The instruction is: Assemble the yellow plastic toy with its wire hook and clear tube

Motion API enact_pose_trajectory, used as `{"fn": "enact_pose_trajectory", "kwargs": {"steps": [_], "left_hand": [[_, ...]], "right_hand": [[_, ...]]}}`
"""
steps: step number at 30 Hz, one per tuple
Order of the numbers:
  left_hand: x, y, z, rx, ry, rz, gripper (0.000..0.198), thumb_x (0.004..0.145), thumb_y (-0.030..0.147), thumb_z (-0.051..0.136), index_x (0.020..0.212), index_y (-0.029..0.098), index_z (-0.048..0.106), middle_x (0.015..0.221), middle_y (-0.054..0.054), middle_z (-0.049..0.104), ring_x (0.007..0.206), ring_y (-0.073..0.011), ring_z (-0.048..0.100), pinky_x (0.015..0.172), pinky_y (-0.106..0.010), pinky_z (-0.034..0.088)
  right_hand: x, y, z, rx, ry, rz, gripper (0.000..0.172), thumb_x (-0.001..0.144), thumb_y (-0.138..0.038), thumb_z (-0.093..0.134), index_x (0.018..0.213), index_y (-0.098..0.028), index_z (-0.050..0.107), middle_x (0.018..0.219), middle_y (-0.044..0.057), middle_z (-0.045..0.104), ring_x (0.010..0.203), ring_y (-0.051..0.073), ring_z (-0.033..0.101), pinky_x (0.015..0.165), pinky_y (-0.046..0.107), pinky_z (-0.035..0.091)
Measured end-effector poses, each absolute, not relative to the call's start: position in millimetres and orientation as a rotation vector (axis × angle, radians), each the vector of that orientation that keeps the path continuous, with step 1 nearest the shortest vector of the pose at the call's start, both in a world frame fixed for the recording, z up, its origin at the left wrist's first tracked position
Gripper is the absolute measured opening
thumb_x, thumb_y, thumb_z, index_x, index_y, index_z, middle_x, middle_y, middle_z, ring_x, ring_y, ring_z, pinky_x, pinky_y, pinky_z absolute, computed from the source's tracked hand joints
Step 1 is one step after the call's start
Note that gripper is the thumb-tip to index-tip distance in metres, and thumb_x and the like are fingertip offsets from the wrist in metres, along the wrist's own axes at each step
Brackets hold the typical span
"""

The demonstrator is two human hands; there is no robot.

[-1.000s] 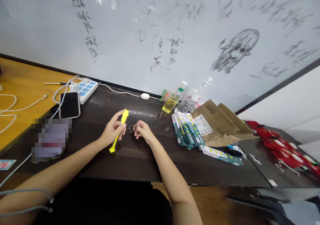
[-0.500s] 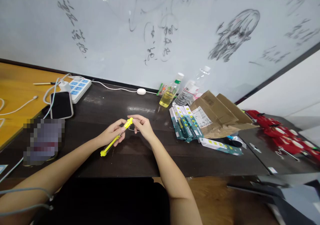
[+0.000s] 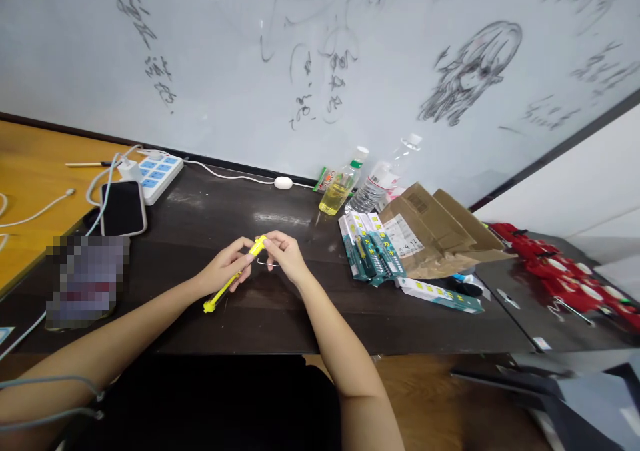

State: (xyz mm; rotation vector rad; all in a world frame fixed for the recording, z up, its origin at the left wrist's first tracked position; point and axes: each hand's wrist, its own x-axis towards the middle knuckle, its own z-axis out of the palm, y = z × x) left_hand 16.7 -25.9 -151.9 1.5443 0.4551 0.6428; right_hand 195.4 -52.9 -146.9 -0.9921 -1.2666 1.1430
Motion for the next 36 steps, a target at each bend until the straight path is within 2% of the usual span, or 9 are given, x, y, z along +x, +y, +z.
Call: {"fn": "enact_pose_trajectory", "kwargs": {"steps": [11, 20, 28, 32, 36], "left_hand": [[23.2, -26.6, -155.2, 1.415, 0.429, 0.635, 0.028, 0.088, 0.047, 0.048, 0.098, 0.022, 0.039, 0.046, 0.011, 0.051, 0.025, -0.0053, 0.040, 0.028, -0.012, 0.033], [21.6, -26.7, -157.6, 1.535, 0.571, 0.710, 0.032, 0.085, 0.048, 0.051, 0.102, 0.022, 0.044, 0.048, 0.010, 0.050, 0.027, -0.0048, 0.042, 0.029, -0.012, 0.032], [22.8, -24.3, -153.6, 1.414, 0.505, 0.612, 0.035, 0.085, 0.051, 0.050, 0.102, 0.021, 0.043, 0.046, 0.008, 0.054, 0.026, -0.0077, 0.044, 0.029, -0.014, 0.032], [24.3, -22.1, -153.0, 1.327, 0.461, 0.575, 0.040, 0.086, 0.050, 0.047, 0.111, 0.019, 0.043, 0.054, 0.003, 0.061, 0.032, -0.0106, 0.052, 0.034, -0.017, 0.038], [25.6, -17.4, -158.4, 1.243, 0.443, 0.486, 0.036, 0.086, 0.043, 0.049, 0.111, 0.018, 0.042, 0.071, -0.005, 0.069, 0.050, -0.0164, 0.065, 0.048, -0.024, 0.048]], "right_hand": [[194.5, -53.6, -146.1, -0.916, -1.219, 1.287, 0.031, 0.079, -0.042, 0.062, 0.095, -0.016, 0.063, 0.044, -0.012, 0.028, 0.037, 0.003, 0.024, 0.036, 0.019, 0.047], [200.6, -47.7, -150.6, -0.972, -1.260, 1.288, 0.035, 0.077, -0.045, 0.064, 0.097, -0.016, 0.064, 0.046, -0.012, 0.028, 0.038, 0.003, 0.023, 0.038, 0.019, 0.047], [199.5, -48.4, -150.4, -0.944, -1.234, 1.293, 0.034, 0.080, -0.043, 0.061, 0.099, -0.016, 0.063, 0.048, -0.012, 0.024, 0.039, 0.004, 0.021, 0.038, 0.019, 0.046], [201.5, -47.8, -147.5, -0.956, -1.174, 1.281, 0.031, 0.078, -0.042, 0.063, 0.095, -0.016, 0.064, 0.048, -0.011, 0.024, 0.040, 0.004, 0.021, 0.037, 0.019, 0.044], [205.5, -47.5, -144.2, -0.946, -1.114, 1.281, 0.030, 0.077, -0.041, 0.064, 0.094, -0.017, 0.063, 0.048, -0.011, 0.023, 0.040, 0.004, 0.021, 0.038, 0.018, 0.042]]}}
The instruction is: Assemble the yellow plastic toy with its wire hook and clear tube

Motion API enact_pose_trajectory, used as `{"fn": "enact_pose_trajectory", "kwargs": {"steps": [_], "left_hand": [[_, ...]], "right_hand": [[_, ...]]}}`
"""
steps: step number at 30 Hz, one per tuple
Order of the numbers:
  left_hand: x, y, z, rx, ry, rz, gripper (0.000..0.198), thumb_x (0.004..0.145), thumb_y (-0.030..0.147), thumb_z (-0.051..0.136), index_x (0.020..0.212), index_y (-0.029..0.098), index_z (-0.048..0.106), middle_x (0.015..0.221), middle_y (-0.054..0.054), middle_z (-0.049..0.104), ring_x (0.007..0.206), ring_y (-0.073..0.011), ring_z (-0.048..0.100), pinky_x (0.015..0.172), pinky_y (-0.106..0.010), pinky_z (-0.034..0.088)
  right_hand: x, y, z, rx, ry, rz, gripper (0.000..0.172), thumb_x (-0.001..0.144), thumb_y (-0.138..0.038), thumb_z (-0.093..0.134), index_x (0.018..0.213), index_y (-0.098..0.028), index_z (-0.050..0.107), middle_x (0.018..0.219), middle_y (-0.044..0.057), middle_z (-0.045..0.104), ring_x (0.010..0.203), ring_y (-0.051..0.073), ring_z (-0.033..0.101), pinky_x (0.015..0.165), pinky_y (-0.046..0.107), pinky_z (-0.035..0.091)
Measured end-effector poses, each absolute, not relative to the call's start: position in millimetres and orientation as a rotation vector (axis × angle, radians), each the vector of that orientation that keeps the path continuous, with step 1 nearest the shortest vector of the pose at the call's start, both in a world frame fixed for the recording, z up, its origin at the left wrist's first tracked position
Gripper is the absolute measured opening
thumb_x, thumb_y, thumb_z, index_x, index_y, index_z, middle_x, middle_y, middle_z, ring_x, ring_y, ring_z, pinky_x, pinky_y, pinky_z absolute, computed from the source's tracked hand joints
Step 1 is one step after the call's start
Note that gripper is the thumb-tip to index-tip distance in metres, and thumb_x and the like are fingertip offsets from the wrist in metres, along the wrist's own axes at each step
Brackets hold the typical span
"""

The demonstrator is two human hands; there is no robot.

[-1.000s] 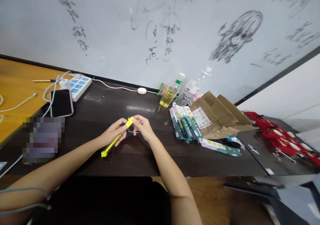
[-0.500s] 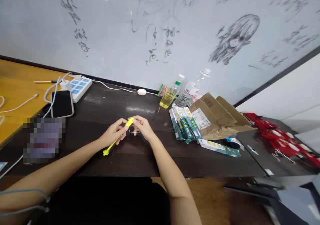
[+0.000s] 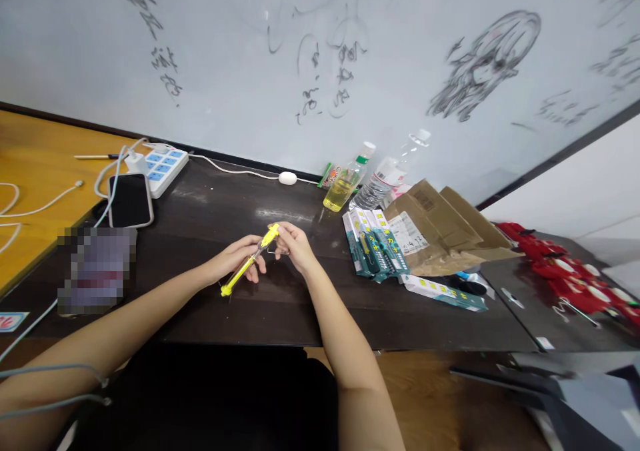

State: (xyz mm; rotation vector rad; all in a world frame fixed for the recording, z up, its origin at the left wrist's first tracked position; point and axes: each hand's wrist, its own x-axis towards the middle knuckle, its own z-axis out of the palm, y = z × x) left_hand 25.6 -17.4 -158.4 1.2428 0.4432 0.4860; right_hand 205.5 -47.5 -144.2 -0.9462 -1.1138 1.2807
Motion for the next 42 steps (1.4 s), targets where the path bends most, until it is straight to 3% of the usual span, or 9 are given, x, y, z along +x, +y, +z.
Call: {"fn": "enact_pose_trajectory", "kwargs": {"steps": [4, 7, 11, 13, 16, 20, 27, 34, 42], "left_hand": [[24.6, -12.0, -166.7, 1.306, 0.393, 0.438, 0.024, 0.085, 0.034, 0.049, 0.099, 0.016, 0.045, 0.081, -0.009, 0.070, 0.067, -0.0164, 0.068, 0.064, -0.027, 0.049], [22.5, -10.2, -169.6, 1.451, 0.380, 0.407, 0.023, 0.086, 0.032, 0.049, 0.100, 0.014, 0.048, 0.081, -0.006, 0.067, 0.069, -0.0140, 0.064, 0.066, -0.027, 0.046], [21.4, -11.3, -171.0, 1.565, 0.387, 0.409, 0.026, 0.090, 0.038, 0.043, 0.102, 0.015, 0.048, 0.069, 0.003, 0.052, 0.050, -0.0059, 0.048, 0.055, -0.023, 0.042], [22.5, -12.7, -171.8, 1.524, 0.393, 0.412, 0.028, 0.091, 0.042, 0.040, 0.103, 0.017, 0.046, 0.067, 0.006, 0.044, 0.044, -0.0031, 0.036, 0.045, -0.018, 0.034], [25.6, -14.8, -172.6, 1.436, 0.397, 0.401, 0.029, 0.091, 0.046, 0.040, 0.103, 0.020, 0.043, 0.064, 0.007, 0.038, 0.041, -0.0022, 0.025, 0.037, -0.015, 0.019], [28.3, -16.8, -170.4, 1.395, 0.402, 0.435, 0.030, 0.090, 0.048, 0.040, 0.104, 0.022, 0.040, 0.061, 0.009, 0.033, 0.039, -0.0024, 0.017, 0.035, -0.013, 0.013], [25.5, -17.6, -165.4, 1.455, 0.420, 0.387, 0.030, 0.089, 0.047, 0.042, 0.103, 0.021, 0.042, 0.063, 0.008, 0.038, 0.040, -0.0019, 0.021, 0.036, -0.013, 0.015], [26.9, -18.9, -163.4, 1.428, 0.476, 0.396, 0.022, 0.089, 0.039, 0.042, 0.099, 0.020, 0.044, 0.063, 0.006, 0.045, 0.037, -0.0008, 0.022, 0.035, -0.013, 0.015], [28.2, -17.7, -164.7, 1.554, 0.527, 0.543, 0.027, 0.086, 0.044, 0.045, 0.090, 0.017, 0.049, 0.085, -0.001, 0.056, 0.042, -0.0014, 0.032, 0.037, -0.017, 0.023]], "right_hand": [[213.2, -46.1, -141.4, -0.934, -1.080, 1.220, 0.030, 0.077, -0.041, 0.064, 0.093, -0.017, 0.063, 0.048, -0.011, 0.021, 0.040, 0.004, 0.020, 0.039, 0.019, 0.041], [222.9, -44.1, -137.8, -0.934, -1.015, 1.112, 0.030, 0.076, -0.042, 0.064, 0.091, -0.017, 0.064, 0.048, -0.011, 0.020, 0.040, 0.005, 0.019, 0.038, 0.019, 0.040], [235.3, -41.8, -134.3, -0.916, -0.922, 1.015, 0.029, 0.076, -0.043, 0.064, 0.089, -0.018, 0.063, 0.048, -0.011, 0.018, 0.040, 0.006, 0.019, 0.038, 0.019, 0.039], [237.7, -41.4, -134.0, -0.895, -0.913, 1.021, 0.029, 0.077, -0.044, 0.063, 0.091, -0.018, 0.063, 0.048, -0.012, 0.018, 0.039, 0.006, 0.019, 0.038, 0.020, 0.038], [235.7, -42.2, -133.5, -0.860, -0.922, 1.053, 0.032, 0.079, -0.046, 0.061, 0.095, -0.018, 0.062, 0.047, -0.012, 0.019, 0.039, 0.006, 0.019, 0.038, 0.020, 0.038], [228.6, -44.9, -131.8, -0.857, -0.979, 1.079, 0.034, 0.079, -0.048, 0.059, 0.093, -0.017, 0.061, 0.047, -0.011, 0.021, 0.040, 0.006, 0.020, 0.038, 0.021, 0.040], [226.8, -46.6, -130.5, -0.845, -0.978, 1.041, 0.038, 0.083, -0.049, 0.054, 0.108, -0.020, 0.057, 0.048, -0.012, 0.019, 0.039, 0.006, 0.019, 0.039, 0.021, 0.040], [228.1, -47.2, -128.8, -0.830, -0.980, 1.052, 0.031, 0.083, -0.045, 0.055, 0.099, -0.019, 0.060, 0.047, -0.011, 0.020, 0.040, 0.006, 0.019, 0.039, 0.020, 0.041], [225.4, -48.7, -128.5, -0.836, -0.974, 1.052, 0.031, 0.081, -0.046, 0.057, 0.097, -0.019, 0.061, 0.048, -0.011, 0.019, 0.040, 0.006, 0.020, 0.038, 0.020, 0.041]]}}
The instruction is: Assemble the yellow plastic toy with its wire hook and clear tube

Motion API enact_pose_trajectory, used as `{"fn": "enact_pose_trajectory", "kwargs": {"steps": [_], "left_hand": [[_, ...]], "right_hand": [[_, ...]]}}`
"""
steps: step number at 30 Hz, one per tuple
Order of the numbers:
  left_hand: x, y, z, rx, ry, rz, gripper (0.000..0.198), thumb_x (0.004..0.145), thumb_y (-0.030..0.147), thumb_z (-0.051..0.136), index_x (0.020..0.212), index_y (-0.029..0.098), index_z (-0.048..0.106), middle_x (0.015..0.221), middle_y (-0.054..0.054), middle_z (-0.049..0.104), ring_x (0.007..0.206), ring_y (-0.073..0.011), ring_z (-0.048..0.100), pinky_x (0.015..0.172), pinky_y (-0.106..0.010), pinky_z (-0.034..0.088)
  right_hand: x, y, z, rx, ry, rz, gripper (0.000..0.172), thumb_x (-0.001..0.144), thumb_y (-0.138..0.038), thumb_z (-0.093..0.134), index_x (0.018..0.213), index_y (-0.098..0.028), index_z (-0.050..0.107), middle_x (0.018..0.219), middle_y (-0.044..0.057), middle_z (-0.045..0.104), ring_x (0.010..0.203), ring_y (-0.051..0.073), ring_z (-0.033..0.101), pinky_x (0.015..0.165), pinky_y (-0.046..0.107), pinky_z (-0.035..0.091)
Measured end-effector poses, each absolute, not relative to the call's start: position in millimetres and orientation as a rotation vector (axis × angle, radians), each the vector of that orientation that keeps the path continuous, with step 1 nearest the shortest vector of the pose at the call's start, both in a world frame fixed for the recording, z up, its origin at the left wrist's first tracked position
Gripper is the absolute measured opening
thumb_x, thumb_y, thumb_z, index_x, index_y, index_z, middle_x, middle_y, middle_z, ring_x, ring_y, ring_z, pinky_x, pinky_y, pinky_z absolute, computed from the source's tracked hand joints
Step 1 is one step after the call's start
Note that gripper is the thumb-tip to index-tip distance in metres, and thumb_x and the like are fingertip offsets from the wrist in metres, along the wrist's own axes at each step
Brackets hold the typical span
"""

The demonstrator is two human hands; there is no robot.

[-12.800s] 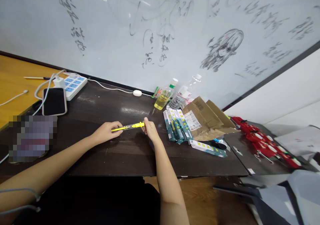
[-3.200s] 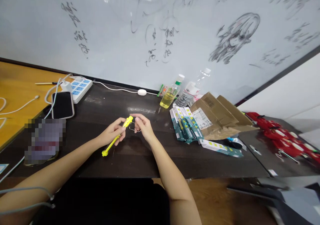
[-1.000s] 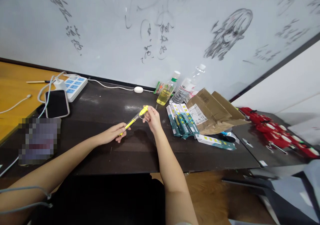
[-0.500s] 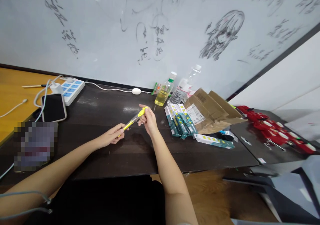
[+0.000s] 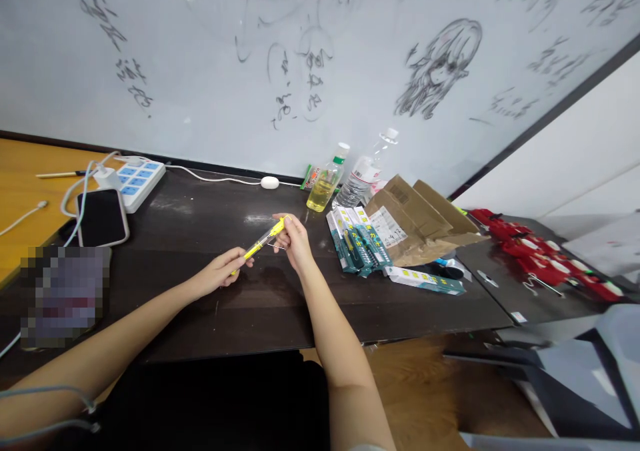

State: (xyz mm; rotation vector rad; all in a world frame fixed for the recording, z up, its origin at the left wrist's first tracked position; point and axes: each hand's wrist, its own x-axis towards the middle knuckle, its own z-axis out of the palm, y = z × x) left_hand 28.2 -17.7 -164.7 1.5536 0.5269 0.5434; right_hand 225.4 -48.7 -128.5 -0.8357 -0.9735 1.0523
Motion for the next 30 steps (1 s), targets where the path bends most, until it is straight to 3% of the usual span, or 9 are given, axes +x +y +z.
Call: {"fn": "enact_pose_trajectory", "kwargs": {"steps": [4, 12, 23, 30], "left_hand": [[26.2, -18.8, -165.3, 1.702, 0.488, 0.571, 0.027, 0.090, 0.044, 0.040, 0.092, 0.018, 0.047, 0.076, 0.001, 0.057, 0.046, -0.0046, 0.035, 0.044, -0.019, 0.029], [22.9, -23.1, -165.0, 1.996, 0.600, 0.665, 0.019, 0.091, 0.037, 0.039, 0.094, 0.020, 0.046, 0.064, 0.006, 0.050, 0.061, -0.0108, 0.047, 0.065, -0.024, 0.037], [26.2, -28.2, -167.9, 1.767, 0.538, 0.557, 0.023, 0.091, 0.043, 0.038, 0.091, 0.021, 0.040, 0.060, 0.008, 0.046, 0.041, -0.0048, 0.037, 0.043, -0.017, 0.030], [28.4, -28.8, -166.4, 1.754, 0.501, 0.572, 0.023, 0.090, 0.042, 0.043, 0.095, 0.020, 0.041, 0.059, 0.006, 0.054, 0.048, -0.0072, 0.052, 0.051, -0.018, 0.042]], "right_hand": [[224.8, -46.7, -132.0, -0.851, -0.940, 1.048, 0.040, 0.081, -0.054, 0.054, 0.093, -0.017, 0.063, 0.047, -0.011, 0.018, 0.039, 0.006, 0.020, 0.038, 0.021, 0.041], [221.7, -42.2, -139.4, -0.899, -0.918, 0.936, 0.038, 0.078, -0.053, 0.059, 0.084, -0.016, 0.066, 0.047, -0.011, 0.016, 0.038, 0.005, 0.017, 0.036, 0.020, 0.039], [217.3, -43.6, -137.3, -0.899, -0.916, 0.959, 0.038, 0.077, -0.054, 0.059, 0.081, -0.017, 0.065, 0.045, -0.011, 0.019, 0.037, 0.004, 0.020, 0.036, 0.020, 0.040], [209.3, -45.4, -139.8, -0.945, -0.968, 0.986, 0.040, 0.077, -0.054, 0.059, 0.082, -0.015, 0.067, 0.046, -0.011, 0.020, 0.037, 0.004, 0.022, 0.036, 0.020, 0.041]]}}
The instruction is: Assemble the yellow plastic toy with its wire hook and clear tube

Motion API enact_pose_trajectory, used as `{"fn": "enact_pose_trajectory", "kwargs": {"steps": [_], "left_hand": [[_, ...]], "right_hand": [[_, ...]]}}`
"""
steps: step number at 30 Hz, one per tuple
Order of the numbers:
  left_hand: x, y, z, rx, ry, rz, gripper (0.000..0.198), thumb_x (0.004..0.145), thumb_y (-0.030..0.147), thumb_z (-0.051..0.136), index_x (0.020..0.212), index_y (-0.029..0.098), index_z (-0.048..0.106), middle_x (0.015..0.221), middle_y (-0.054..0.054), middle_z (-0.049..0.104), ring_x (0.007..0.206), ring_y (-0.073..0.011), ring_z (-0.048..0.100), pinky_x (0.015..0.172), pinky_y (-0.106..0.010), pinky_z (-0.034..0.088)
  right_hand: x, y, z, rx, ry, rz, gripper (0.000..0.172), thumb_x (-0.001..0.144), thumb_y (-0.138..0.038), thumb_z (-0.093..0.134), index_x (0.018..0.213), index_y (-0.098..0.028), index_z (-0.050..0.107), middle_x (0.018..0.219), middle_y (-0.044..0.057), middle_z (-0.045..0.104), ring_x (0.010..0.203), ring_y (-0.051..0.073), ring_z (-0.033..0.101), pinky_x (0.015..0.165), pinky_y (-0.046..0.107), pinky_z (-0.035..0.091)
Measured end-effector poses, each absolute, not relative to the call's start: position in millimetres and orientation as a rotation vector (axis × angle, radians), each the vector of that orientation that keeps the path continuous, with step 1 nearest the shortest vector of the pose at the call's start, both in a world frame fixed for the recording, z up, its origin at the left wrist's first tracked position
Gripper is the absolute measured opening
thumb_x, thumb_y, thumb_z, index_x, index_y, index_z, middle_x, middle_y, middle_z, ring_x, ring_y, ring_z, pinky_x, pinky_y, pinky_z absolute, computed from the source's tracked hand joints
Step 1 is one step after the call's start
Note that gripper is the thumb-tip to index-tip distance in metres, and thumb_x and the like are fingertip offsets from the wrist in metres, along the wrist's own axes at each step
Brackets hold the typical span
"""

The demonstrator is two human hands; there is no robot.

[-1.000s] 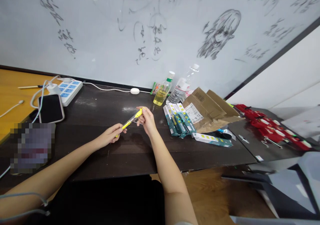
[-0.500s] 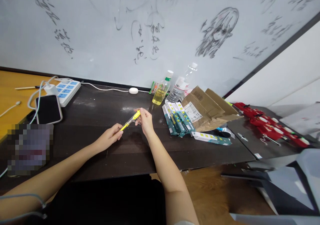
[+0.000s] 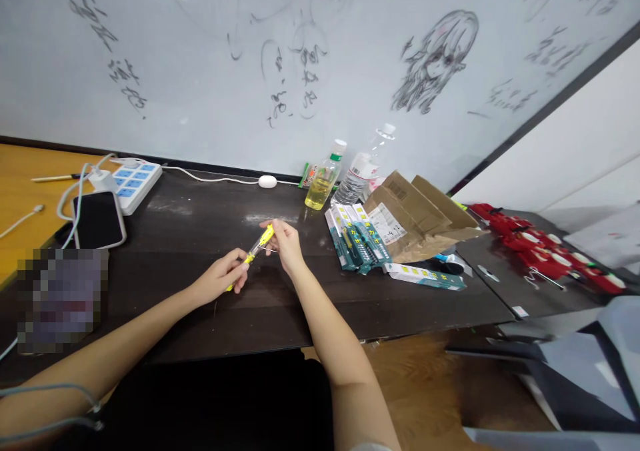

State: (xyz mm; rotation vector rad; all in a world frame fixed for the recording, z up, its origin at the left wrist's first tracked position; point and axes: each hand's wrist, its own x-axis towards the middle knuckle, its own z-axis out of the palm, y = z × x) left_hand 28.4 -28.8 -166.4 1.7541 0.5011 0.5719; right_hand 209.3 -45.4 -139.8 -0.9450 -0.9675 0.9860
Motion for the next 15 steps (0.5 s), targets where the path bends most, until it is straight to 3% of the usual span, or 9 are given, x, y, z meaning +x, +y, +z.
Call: {"fn": "enact_pose_trajectory", "kwargs": {"steps": [8, 11, 15], "left_hand": [[30.7, -31.1, -162.5, 1.582, 0.520, 0.731, 0.028, 0.089, 0.046, 0.043, 0.104, 0.022, 0.037, 0.064, 0.008, 0.049, 0.033, -0.0033, 0.043, 0.031, -0.012, 0.034], [27.4, -29.9, -159.8, 1.604, 0.550, 0.741, 0.028, 0.089, 0.045, 0.044, 0.105, 0.022, 0.039, 0.062, 0.009, 0.048, 0.032, -0.0023, 0.042, 0.029, -0.011, 0.031], [25.9, -23.9, -162.9, 1.527, 0.619, 0.749, 0.029, 0.088, 0.046, 0.045, 0.106, 0.023, 0.040, 0.060, 0.010, 0.045, 0.030, -0.0020, 0.038, 0.028, -0.011, 0.029]], "right_hand": [[181.5, -48.9, -154.3, -1.056, -1.174, 1.079, 0.038, 0.078, -0.051, 0.057, 0.083, -0.015, 0.068, 0.055, -0.004, 0.048, 0.040, 0.005, 0.036, 0.035, 0.018, 0.036], [182.8, -48.8, -153.7, -1.040, -1.183, 1.082, 0.037, 0.083, -0.048, 0.049, 0.093, -0.017, 0.066, 0.049, -0.007, 0.036, 0.038, 0.005, 0.028, 0.036, 0.019, 0.036], [192.0, -48.1, -149.6, -1.025, -1.145, 0.974, 0.023, 0.080, -0.026, 0.042, 0.096, -0.021, 0.057, 0.049, -0.010, 0.029, 0.039, 0.006, 0.023, 0.036, 0.017, 0.032]]}}
